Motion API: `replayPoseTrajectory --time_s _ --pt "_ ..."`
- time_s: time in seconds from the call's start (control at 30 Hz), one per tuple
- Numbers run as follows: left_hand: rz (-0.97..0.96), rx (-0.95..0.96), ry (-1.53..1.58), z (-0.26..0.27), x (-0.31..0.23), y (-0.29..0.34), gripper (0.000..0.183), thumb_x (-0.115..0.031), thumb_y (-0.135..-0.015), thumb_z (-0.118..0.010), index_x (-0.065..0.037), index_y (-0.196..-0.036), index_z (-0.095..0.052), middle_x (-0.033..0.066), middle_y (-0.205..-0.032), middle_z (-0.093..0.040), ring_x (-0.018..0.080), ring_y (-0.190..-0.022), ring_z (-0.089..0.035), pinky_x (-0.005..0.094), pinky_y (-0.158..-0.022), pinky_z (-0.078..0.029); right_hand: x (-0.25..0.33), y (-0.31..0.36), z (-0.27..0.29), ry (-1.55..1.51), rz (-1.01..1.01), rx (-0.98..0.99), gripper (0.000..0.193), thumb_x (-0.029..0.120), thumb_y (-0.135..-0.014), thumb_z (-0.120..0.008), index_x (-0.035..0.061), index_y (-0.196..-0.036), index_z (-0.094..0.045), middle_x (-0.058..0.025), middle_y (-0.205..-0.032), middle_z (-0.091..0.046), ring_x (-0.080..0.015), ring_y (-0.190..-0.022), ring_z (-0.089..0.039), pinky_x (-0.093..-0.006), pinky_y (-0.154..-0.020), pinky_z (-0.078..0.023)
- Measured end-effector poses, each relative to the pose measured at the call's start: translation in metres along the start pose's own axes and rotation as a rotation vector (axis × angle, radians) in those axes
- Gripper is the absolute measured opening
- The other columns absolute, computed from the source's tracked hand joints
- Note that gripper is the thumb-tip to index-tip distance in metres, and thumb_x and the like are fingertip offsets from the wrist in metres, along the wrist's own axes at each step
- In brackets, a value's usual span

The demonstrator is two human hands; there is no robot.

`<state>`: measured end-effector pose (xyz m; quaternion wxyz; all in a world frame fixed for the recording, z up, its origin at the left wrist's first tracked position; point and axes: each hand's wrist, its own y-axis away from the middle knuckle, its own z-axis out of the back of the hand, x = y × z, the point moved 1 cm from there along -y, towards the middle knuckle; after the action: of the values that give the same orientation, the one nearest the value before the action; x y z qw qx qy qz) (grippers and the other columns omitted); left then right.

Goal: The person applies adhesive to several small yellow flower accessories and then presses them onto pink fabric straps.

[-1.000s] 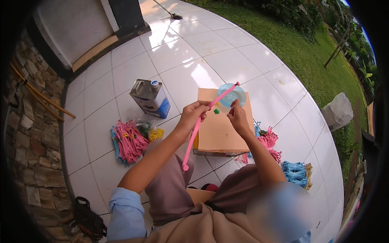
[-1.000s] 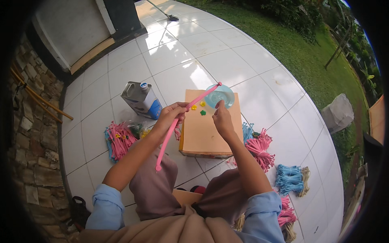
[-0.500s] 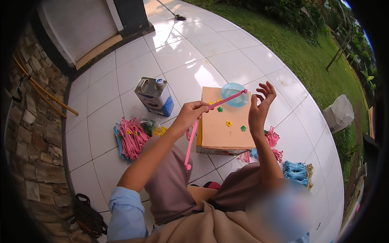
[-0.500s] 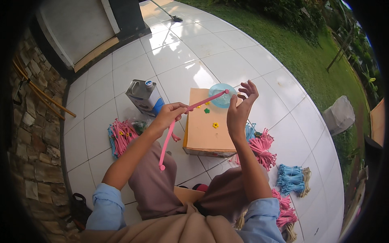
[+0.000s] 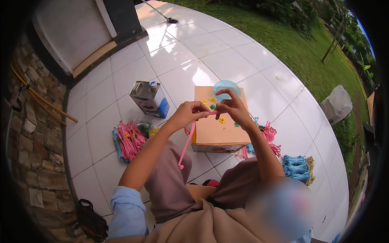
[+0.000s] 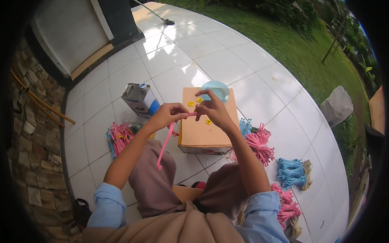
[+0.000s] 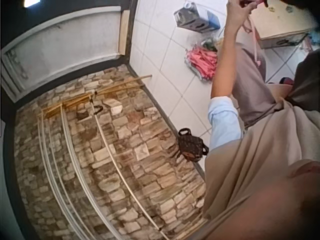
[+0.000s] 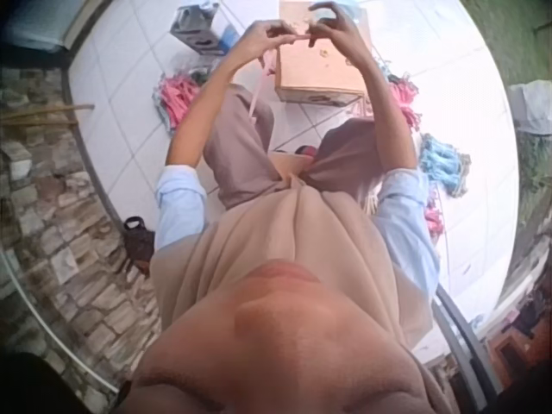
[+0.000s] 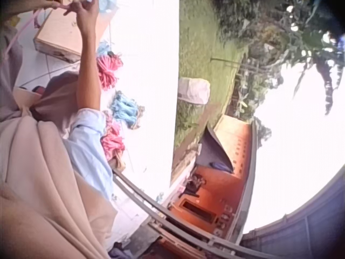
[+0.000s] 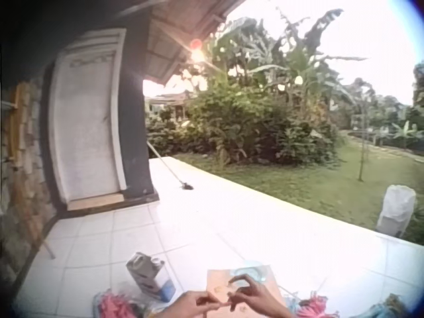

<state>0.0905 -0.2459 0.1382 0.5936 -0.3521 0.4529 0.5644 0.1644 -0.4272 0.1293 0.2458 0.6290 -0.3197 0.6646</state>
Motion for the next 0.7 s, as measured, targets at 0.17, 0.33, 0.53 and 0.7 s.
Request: replayPoseTrajectory --time_s 0.17,0.33,0.53,0.7 --pt "-0.027 -0.215 -0.191 0.016 0.039 -0.018 0.017 -0.018 -0.084 -0.057 -0.002 -0.092 -0.058 0.001 -0.069 -0.058 0.0039 -0.055 -0.044 0.0203 -0.051 -0.037 -0.01 -0.018 0.047 0.509 -0.152 -0.383 0.022 0.012 -0.085 -0.054 -0.001 -0.101 -0.046 -0.0105 -0.071 -0.061 -0.0182 -0.062 -0.061 -0.0307 -0.062 -0.047" --pt "0.105 -0.304 0.041 0.016 0.058 -0.047 0.015 -0.016 -0.086 -0.053 -0.005 -0.096 -0.053 0.0004 -0.065 -0.054 0.0042 -0.053 -0.04 0.0192 -0.05 -0.034 -0.062 -0.01 0.067 0.813 -0.066 -0.15 0.024 0.012 -0.076 -0.062 0.0024 -0.09 -0.044 -0.0109 -0.074 -0.057 -0.0256 -0.074 -0.057 -0.035 -0.064 -0.046" --pt "0.2 -0.285 0.361 0.011 0.053 -0.057 0.011 -0.012 -0.089 -0.046 -0.004 -0.094 -0.043 -0.0011 -0.058 -0.043 0.0054 -0.054 -0.038 0.0205 -0.05 -0.032 -0.093 -0.03 0.085 1.206 0.196 -0.206 0.025 0.019 -0.077 -0.064 0.0096 -0.098 -0.055 -0.0096 -0.104 -0.051 -0.0272 -0.103 -0.043 -0.0395 -0.082 -0.039" --pt "0.277 -0.221 0.415 0.001 0.045 -0.063 0.01 -0.012 -0.09 -0.045 -0.004 -0.094 -0.042 -0.001 -0.06 -0.041 0.0057 -0.054 -0.037 0.0202 -0.051 -0.032 -0.109 -0.041 0.087 1.315 0.176 -0.145 0.031 0.034 -0.077 -0.063 0.0147 -0.102 -0.059 -0.0096 -0.122 -0.04 -0.0298 -0.116 -0.033 -0.0458 -0.096 -0.025"
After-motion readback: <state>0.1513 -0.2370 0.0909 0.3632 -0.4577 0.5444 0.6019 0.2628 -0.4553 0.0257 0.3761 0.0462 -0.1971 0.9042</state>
